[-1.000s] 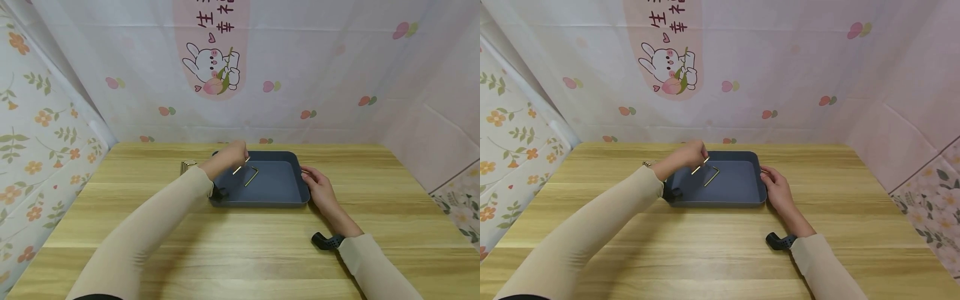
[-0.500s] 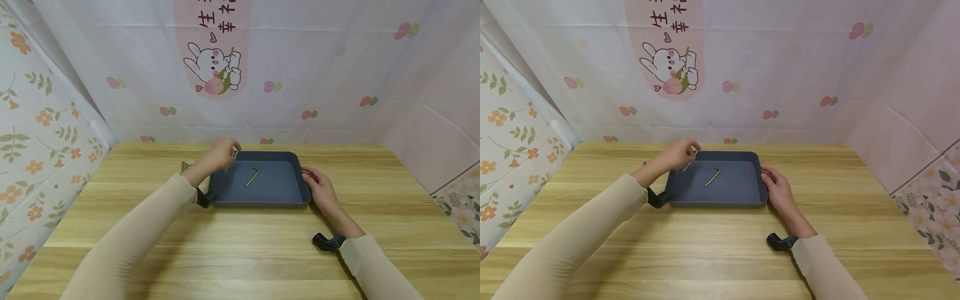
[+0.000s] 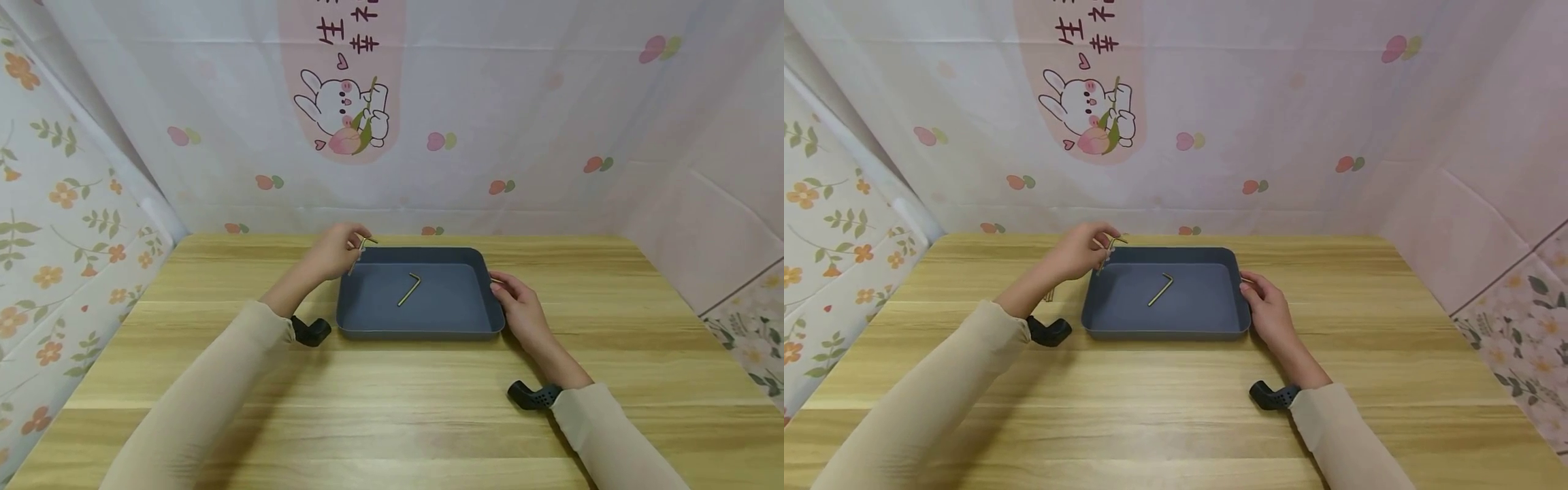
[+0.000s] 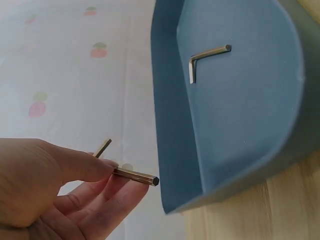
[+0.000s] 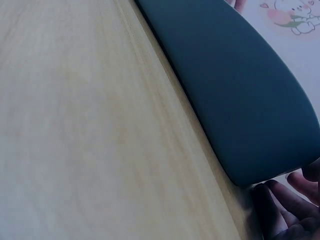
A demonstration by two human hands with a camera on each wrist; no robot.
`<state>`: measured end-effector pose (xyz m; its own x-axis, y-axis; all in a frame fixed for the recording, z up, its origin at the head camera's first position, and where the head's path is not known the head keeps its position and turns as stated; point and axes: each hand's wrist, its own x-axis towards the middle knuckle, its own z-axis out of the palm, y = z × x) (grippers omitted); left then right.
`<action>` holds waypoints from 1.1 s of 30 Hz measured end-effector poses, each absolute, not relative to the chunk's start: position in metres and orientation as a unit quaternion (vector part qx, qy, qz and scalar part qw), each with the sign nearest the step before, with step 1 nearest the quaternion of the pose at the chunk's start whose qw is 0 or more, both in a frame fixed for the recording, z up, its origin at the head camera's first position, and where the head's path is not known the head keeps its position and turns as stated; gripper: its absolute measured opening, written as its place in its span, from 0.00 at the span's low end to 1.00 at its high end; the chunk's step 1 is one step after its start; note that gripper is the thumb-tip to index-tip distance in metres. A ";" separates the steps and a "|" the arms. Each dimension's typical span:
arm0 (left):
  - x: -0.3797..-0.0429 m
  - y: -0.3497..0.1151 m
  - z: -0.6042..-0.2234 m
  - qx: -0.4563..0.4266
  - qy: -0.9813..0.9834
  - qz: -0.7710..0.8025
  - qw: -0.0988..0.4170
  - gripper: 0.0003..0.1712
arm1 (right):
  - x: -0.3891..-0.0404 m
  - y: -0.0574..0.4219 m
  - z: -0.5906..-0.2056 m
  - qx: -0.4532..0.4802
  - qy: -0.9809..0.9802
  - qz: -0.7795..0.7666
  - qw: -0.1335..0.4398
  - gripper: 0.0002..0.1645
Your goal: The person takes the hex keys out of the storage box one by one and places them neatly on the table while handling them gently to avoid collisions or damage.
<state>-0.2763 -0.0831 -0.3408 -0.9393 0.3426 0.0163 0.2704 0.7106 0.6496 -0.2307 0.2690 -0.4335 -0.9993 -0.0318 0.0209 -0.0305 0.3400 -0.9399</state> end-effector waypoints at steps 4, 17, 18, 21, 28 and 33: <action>-0.273 -0.096 -0.343 0.154 0.913 0.376 0.043 0.22 | -0.231 0.269 -0.434 -0.017 0.820 -0.573 -0.001 0.28; -0.273 -0.143 -0.356 0.046 0.884 0.465 -0.019 0.22 | -0.232 0.269 -0.434 -0.019 0.819 -0.573 -0.004 0.28; -0.271 -0.146 -0.356 0.038 0.885 0.463 -0.027 0.22 | -0.232 0.268 -0.434 -0.019 0.819 -0.574 -0.003 0.28; -0.267 -0.153 -0.356 0.017 0.885 0.463 -0.046 0.22 | -0.231 0.267 -0.435 -0.019 0.818 -0.575 0.001 0.28; -0.264 -0.163 -0.364 -0.006 0.887 0.456 -0.074 0.21 | -0.230 0.266 -0.435 -0.010 0.826 -0.563 0.000 0.28; -0.266 -0.168 -0.373 -0.033 0.884 0.456 -0.098 0.19 | -0.230 0.269 -0.434 -0.015 0.828 -0.561 -0.004 0.29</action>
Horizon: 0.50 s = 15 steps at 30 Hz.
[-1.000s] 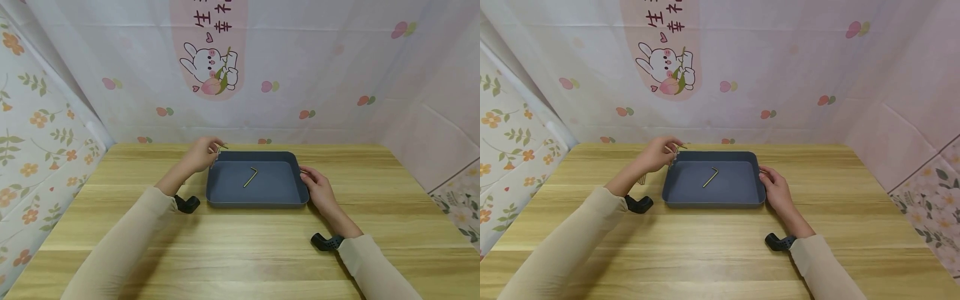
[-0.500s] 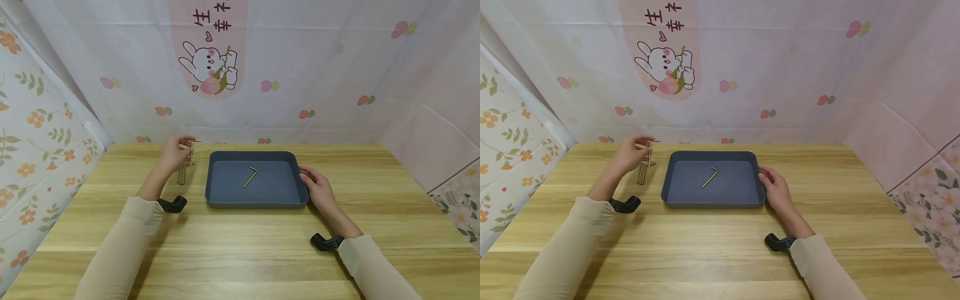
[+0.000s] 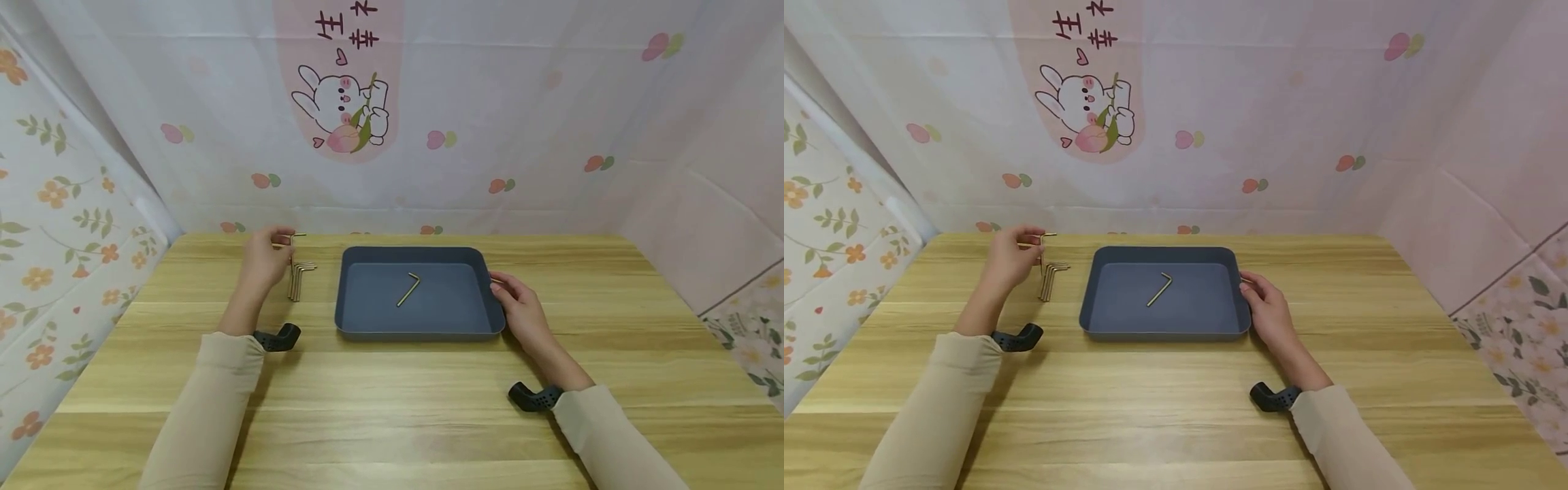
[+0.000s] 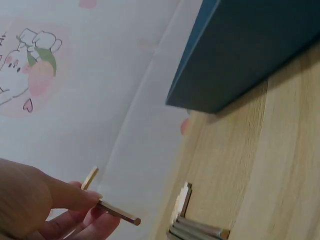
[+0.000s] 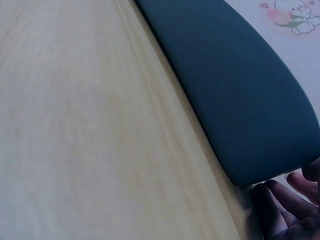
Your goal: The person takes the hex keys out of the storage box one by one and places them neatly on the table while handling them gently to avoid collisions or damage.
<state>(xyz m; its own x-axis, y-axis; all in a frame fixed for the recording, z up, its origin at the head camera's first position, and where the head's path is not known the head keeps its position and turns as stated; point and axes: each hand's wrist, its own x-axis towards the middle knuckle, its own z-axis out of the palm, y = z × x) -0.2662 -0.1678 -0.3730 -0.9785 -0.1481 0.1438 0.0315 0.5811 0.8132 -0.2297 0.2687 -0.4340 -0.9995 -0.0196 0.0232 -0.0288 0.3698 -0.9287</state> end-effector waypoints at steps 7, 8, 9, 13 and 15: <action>-0.269 -0.175 -0.383 0.043 -0.899 -0.423 0.103 0.17 | -0.227 0.274 -0.434 0.028 -0.836 0.549 0.004 0.29; -0.269 -0.176 -0.385 0.045 -0.901 -0.421 0.098 0.17 | -0.227 0.274 -0.434 0.030 -0.836 0.548 0.003 0.29; -0.270 -0.178 -0.386 0.047 -0.901 -0.421 0.092 0.18 | -0.227 0.273 -0.434 0.031 -0.836 0.548 0.003 0.29; -0.272 -0.183 -0.392 0.051 -0.903 -0.420 0.071 0.18 | -0.229 0.272 -0.434 0.031 -0.833 0.553 0.002 0.29; -0.272 -0.186 -0.395 0.052 -0.905 -0.418 0.059 0.19 | -0.229 0.270 -0.434 0.030 -0.831 0.555 0.000 0.29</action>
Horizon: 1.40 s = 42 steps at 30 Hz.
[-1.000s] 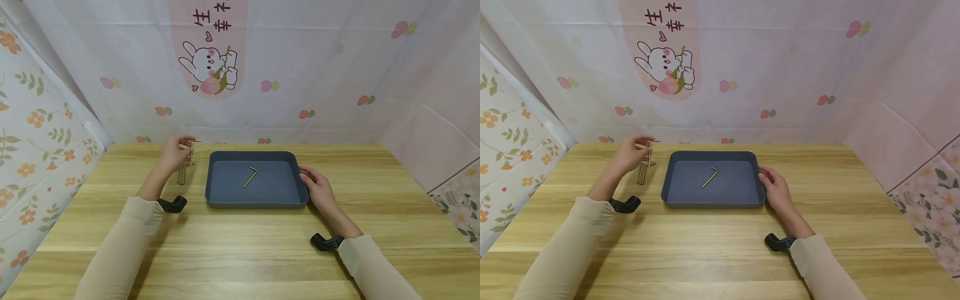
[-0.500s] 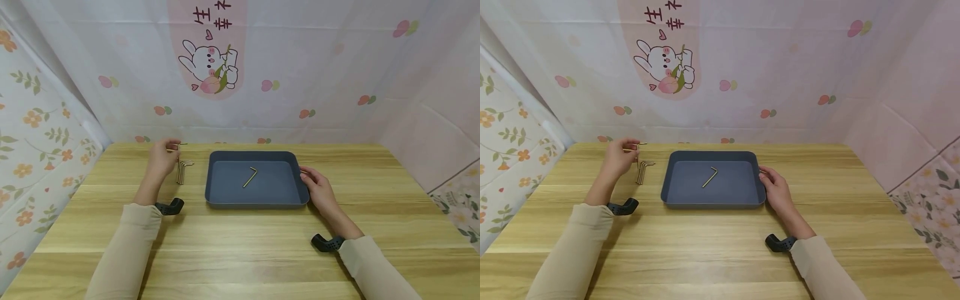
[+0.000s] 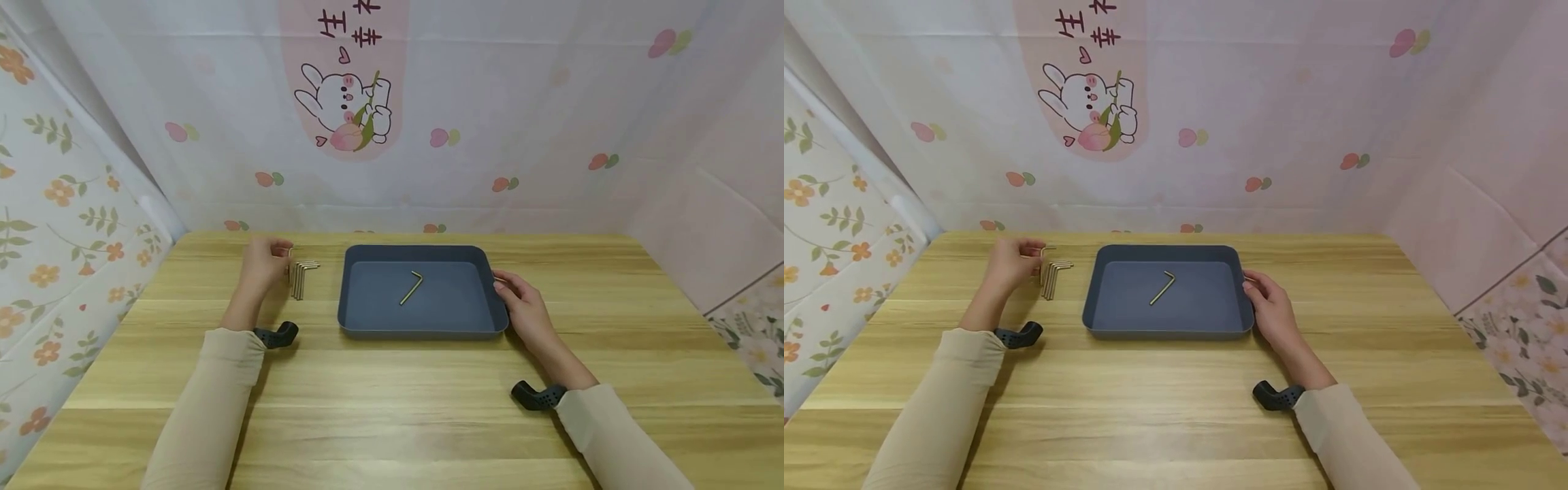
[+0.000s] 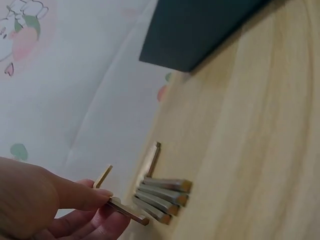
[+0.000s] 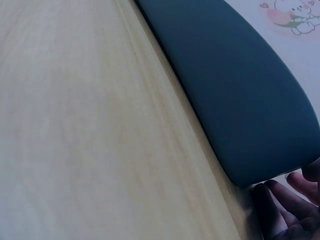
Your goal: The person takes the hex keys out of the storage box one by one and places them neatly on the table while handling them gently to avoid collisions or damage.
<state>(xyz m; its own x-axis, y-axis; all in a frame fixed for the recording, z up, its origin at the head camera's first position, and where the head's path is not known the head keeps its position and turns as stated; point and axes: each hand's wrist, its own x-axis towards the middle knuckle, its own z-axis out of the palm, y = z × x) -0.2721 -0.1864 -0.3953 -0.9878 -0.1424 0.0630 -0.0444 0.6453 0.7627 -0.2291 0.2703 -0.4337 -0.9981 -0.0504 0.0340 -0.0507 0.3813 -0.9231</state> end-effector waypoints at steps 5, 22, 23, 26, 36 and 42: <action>-0.275 -0.191 -0.403 0.056 -0.907 -0.417 0.025 0.19 | -0.229 0.268 -0.434 0.025 -0.829 0.558 -0.004 0.29; -0.273 -0.184 -0.402 0.066 -0.916 -0.394 0.025 0.14 | -0.230 0.268 -0.434 0.022 -0.828 0.560 0.002 0.28; -0.272 -0.184 -0.402 0.067 -0.916 -0.395 0.025 0.14 | -0.230 0.268 -0.434 0.022 -0.826 0.563 0.002 0.28; -0.272 -0.184 -0.403 0.066 -0.915 -0.396 0.029 0.14 | -0.230 0.268 -0.434 0.021 -0.823 0.567 0.001 0.28; -0.272 -0.185 -0.405 0.065 -0.922 -0.380 0.045 0.17 | -0.230 0.269 -0.434 0.023 -0.829 0.559 0.006 0.28; -0.270 -0.185 -0.403 0.070 -0.922 -0.380 0.030 0.18 | -0.230 0.268 -0.434 0.024 -0.826 0.564 0.002 0.28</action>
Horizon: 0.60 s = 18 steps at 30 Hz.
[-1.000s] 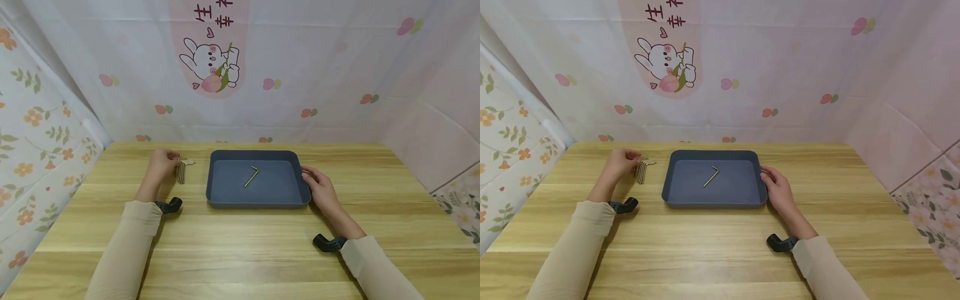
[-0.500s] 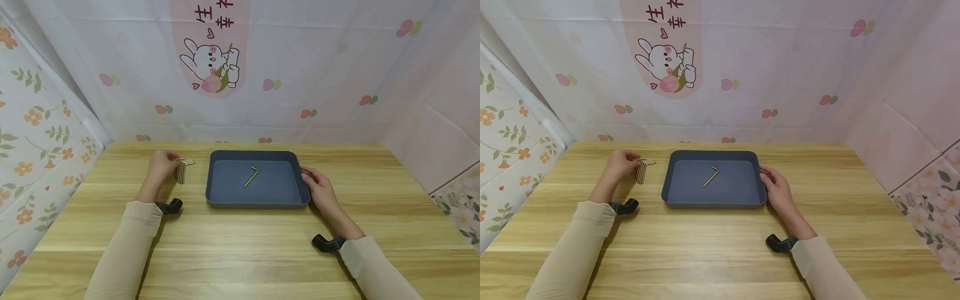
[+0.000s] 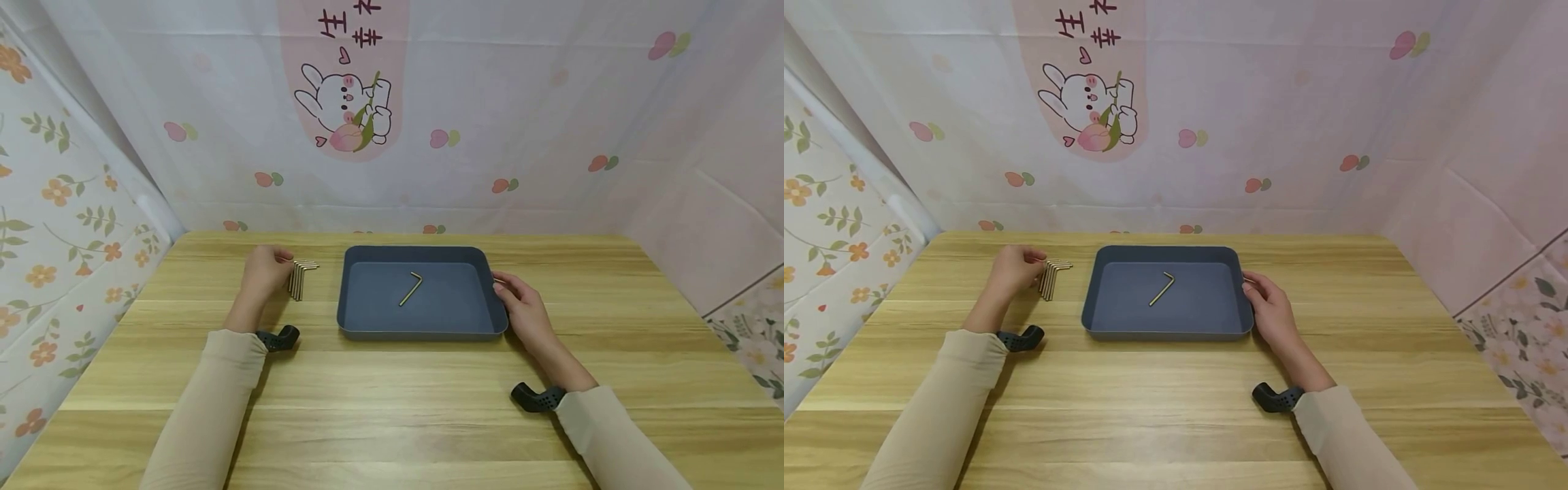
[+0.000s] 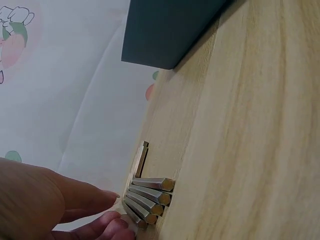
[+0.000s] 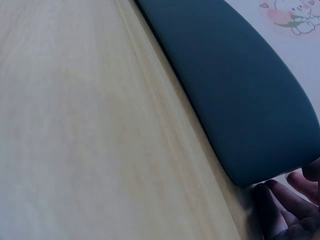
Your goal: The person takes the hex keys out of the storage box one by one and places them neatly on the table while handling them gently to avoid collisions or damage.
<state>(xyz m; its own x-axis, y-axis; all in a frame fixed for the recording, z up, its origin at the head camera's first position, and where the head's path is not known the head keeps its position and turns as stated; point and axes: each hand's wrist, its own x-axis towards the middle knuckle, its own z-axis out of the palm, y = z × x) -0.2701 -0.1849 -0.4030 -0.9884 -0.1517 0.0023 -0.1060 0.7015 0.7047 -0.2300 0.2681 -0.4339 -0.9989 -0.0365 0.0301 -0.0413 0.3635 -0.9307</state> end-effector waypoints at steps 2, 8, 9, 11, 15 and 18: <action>-0.269 -0.184 -0.401 0.074 -0.922 -0.380 0.024 0.19 | -0.230 0.268 -0.433 0.024 -0.823 0.567 0.001 0.28; -0.268 -0.176 -0.394 0.069 -0.930 -0.361 0.023 0.21 | -0.229 0.270 -0.433 0.022 -0.829 0.559 0.004 0.28; -0.267 -0.175 -0.393 0.067 -0.931 -0.359 0.023 0.21 | -0.229 0.271 -0.433 0.022 -0.829 0.559 0.004 0.28; -0.267 -0.172 -0.389 0.061 -0.931 -0.358 0.022 0.21 | -0.229 0.271 -0.433 0.022 -0.829 0.559 0.004 0.28; -0.264 -0.164 -0.380 0.033 -0.933 -0.358 0.024 0.21 | -0.231 0.270 -0.434 0.025 -0.828 0.561 0.004 0.28; -0.262 -0.155 -0.372 0.013 -0.933 -0.358 0.026 0.21 | -0.232 0.270 -0.435 0.026 -0.827 0.562 0.005 0.28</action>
